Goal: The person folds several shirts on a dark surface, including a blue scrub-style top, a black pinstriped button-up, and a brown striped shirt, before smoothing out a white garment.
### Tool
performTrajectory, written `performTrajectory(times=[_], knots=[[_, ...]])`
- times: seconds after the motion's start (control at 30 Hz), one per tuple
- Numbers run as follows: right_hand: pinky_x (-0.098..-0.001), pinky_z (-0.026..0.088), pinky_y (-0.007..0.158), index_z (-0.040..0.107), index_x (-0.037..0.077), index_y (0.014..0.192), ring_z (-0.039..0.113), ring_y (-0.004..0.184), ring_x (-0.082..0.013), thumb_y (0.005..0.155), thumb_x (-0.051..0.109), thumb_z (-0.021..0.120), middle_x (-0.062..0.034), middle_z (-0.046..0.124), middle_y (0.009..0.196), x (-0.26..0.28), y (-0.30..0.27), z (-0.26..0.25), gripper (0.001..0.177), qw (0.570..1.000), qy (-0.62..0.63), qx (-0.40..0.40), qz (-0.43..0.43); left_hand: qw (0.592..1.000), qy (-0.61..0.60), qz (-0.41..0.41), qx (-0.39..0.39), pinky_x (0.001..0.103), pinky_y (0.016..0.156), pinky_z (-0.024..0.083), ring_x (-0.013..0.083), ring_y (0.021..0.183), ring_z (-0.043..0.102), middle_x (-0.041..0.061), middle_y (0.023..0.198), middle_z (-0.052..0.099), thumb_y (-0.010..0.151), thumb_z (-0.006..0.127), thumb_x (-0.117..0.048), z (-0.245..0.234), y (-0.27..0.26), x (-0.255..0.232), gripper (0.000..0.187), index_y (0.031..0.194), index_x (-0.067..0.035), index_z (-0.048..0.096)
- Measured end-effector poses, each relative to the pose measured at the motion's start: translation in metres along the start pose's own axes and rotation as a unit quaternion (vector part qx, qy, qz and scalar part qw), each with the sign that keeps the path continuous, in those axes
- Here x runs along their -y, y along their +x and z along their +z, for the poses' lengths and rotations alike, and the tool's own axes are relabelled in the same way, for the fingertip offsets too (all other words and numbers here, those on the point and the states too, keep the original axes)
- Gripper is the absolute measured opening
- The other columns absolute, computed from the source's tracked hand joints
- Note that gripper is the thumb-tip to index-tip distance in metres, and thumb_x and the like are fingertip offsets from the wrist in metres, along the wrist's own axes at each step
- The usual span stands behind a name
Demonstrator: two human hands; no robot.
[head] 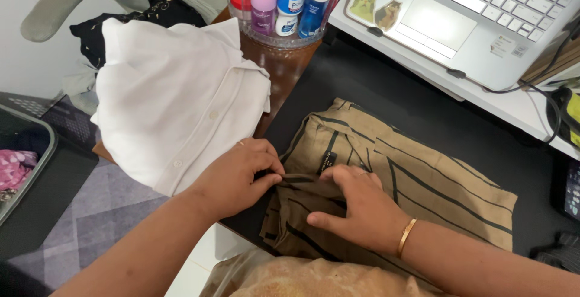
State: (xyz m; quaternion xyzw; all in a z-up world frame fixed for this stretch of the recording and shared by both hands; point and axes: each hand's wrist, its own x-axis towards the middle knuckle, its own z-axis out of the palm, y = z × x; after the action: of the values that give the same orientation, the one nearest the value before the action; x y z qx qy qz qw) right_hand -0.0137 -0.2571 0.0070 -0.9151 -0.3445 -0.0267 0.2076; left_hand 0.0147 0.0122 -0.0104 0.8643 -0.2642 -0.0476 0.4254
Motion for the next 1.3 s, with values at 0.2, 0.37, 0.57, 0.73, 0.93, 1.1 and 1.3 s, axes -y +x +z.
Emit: performTrajectory(times=[0.2, 0.37, 0.57, 0.73, 0.93, 1.1, 1.3], knots=[[-0.036, 0.058, 0.076, 0.069, 0.012, 0.105, 0.074, 0.084, -0.0245, 0.08, 0.011, 0.068, -0.0071, 0.076, 0.095, 0.009, 0.012, -0.013, 0.024, 0.948, 0.168, 0.095, 0.254, 0.999, 0.03, 0.032, -0.014, 0.041, 0.091, 0.05, 0.0294, 0.103, 0.062, 0.005, 0.096, 0.068, 0.077, 0.077, -0.013, 0.0, -0.01, -0.01, 0.018, 0.092, -0.01, 0.068], [-0.0394, 0.056, 0.073, 0.066, 0.01, 0.097, 0.071, 0.083, -0.0289, 0.077, 0.0, 0.061, -0.0081, 0.073, 0.09, 0.004, 0.009, -0.015, 0.023, 0.968, 0.113, 0.093, 0.202, 0.995, 0.096, -0.02, -0.011, 0.046, 0.091, 0.047, 0.0302, 0.104, 0.062, 0.005, 0.099, 0.069, 0.072, 0.076, -0.013, 0.017, -0.013, -0.003, 0.024, 0.095, -0.012, 0.067], [-0.0435, 0.053, 0.074, 0.063, 0.011, 0.092, 0.065, 0.089, -0.0328, 0.079, -0.002, 0.058, -0.0085, 0.064, 0.1, -0.02, -0.011, -0.005, 0.019, 0.99, 0.055, 0.128, -0.009, 0.989, 0.137, -0.016, -0.062, 0.044, 0.096, 0.046, 0.0271, 0.103, 0.062, 0.002, 0.099, 0.068, 0.076, 0.07, -0.012, 0.024, -0.014, 0.004, 0.023, 0.099, -0.015, 0.068], [-0.0411, 0.054, 0.079, 0.064, 0.015, 0.098, 0.063, 0.094, -0.0306, 0.082, 0.0, 0.058, -0.0054, 0.062, 0.103, -0.022, -0.019, -0.009, 0.023, 0.978, 0.037, 0.202, 0.045, 0.987, 0.156, -0.036, 0.023, 0.041, 0.102, 0.039, 0.0234, 0.103, 0.061, -0.001, 0.097, 0.069, 0.067, 0.072, -0.017, 0.017, -0.011, -0.005, 0.024, 0.09, -0.019, 0.074], [-0.0354, 0.057, 0.077, 0.063, 0.017, 0.118, 0.071, 0.089, -0.0226, 0.083, 0.024, 0.073, -0.0031, 0.072, 0.104, -0.001, -0.009, -0.02, 0.037, 0.957, 0.161, 0.157, 0.184, 0.991, 0.117, -0.055, 0.037, 0.041, 0.106, 0.037, 0.0225, 0.107, 0.061, -0.002, 0.099, 0.07, 0.079, 0.074, -0.037, 0.011, -0.008, -0.005, 0.021, 0.086, -0.018, 0.076], [-0.0363, 0.058, 0.074, 0.073, 0.016, 0.107, 0.072, 0.078, -0.0237, 0.088, 0.034, 0.069, -0.0067, 0.077, 0.086, 0.002, 0.008, -0.007, 0.027, 0.938, 0.145, 0.172, 0.264, 0.982, 0.156, -0.09, 0.06, 0.046, 0.108, 0.034, 0.0212, 0.108, 0.061, -0.003, 0.1, 0.07, 0.086, 0.069, -0.043, 0.017, -0.006, -0.009, 0.025, 0.089, -0.019, 0.076], [-0.0401, 0.056, 0.074, 0.078, 0.014, 0.095, 0.071, 0.08, -0.0297, 0.089, 0.039, 0.067, -0.0089, 0.077, 0.085, -0.017, 0.003, 0.004, 0.028, 0.971, 0.039, 0.173, 0.157, 0.942, 0.334, -0.005, 0.038, 0.054, 0.116, 0.025, 0.0239, 0.115, 0.056, -0.002, 0.099, 0.066, 0.091, 0.062, -0.045, 0.029, -0.015, -0.001, 0.029, 0.09, -0.019, 0.075]])
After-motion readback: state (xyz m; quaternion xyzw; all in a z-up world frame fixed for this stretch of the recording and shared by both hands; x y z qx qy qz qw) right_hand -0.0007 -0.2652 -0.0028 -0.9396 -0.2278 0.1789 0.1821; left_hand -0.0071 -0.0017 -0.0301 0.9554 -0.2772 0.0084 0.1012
